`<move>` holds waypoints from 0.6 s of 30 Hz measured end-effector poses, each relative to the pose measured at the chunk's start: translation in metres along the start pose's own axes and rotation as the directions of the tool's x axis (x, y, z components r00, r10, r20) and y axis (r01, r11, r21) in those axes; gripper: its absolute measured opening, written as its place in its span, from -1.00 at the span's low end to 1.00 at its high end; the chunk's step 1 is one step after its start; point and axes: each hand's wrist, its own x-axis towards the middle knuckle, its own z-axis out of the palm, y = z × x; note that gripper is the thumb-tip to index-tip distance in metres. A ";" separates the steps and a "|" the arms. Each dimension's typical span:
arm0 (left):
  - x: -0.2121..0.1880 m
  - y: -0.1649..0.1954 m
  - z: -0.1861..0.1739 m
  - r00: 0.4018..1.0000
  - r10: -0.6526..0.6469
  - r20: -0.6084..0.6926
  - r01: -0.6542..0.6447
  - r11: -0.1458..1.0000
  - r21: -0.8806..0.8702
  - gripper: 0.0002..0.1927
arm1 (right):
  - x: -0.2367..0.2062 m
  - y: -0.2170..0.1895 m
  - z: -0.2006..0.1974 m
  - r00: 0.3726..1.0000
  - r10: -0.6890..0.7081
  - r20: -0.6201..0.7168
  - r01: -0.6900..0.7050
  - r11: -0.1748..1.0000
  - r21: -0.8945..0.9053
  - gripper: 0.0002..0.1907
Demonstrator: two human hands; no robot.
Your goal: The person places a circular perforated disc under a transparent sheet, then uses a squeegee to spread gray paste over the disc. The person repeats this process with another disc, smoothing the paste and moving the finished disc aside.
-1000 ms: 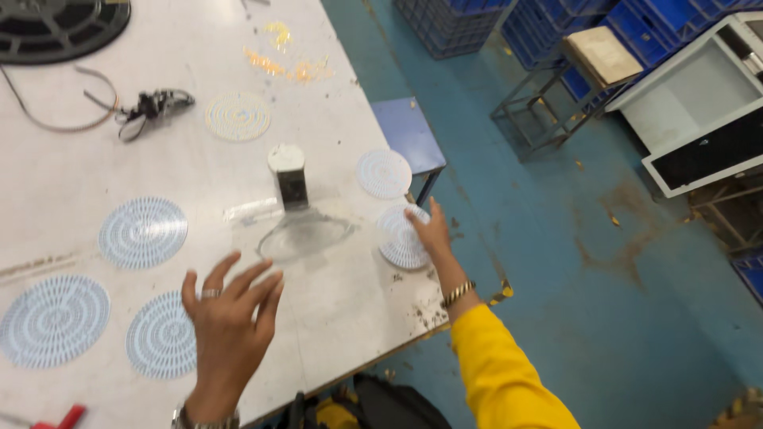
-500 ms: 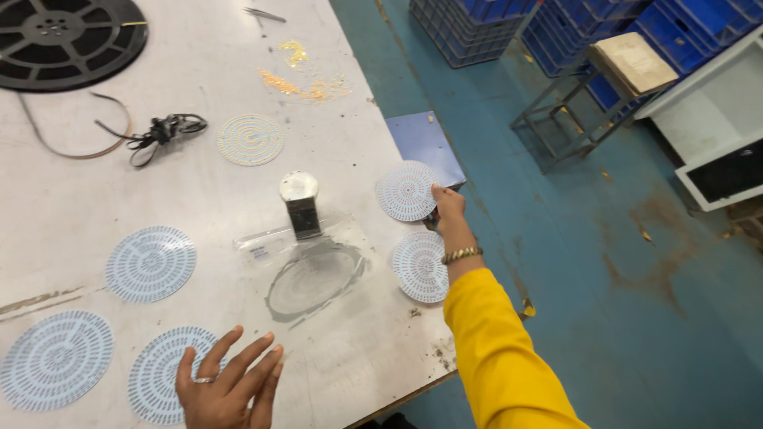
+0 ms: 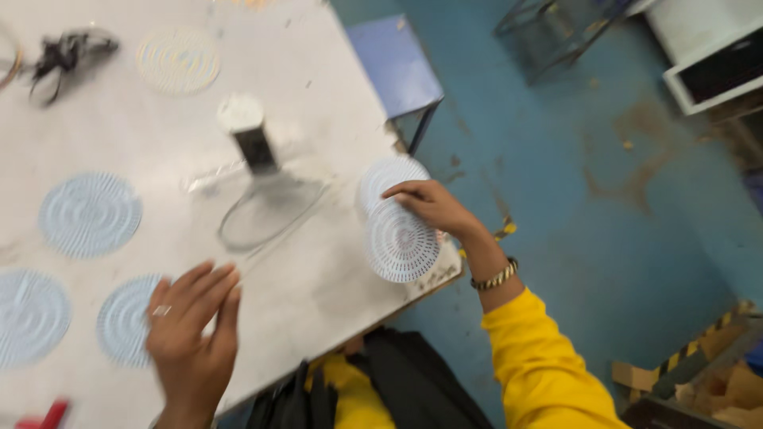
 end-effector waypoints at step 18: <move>-0.053 0.006 0.020 0.993 -0.118 -0.002 0.114 0.967 -0.229 -0.81 | -0.015 0.019 0.129 0.928 -0.354 -0.118 0.273 0.860 -0.432 -0.63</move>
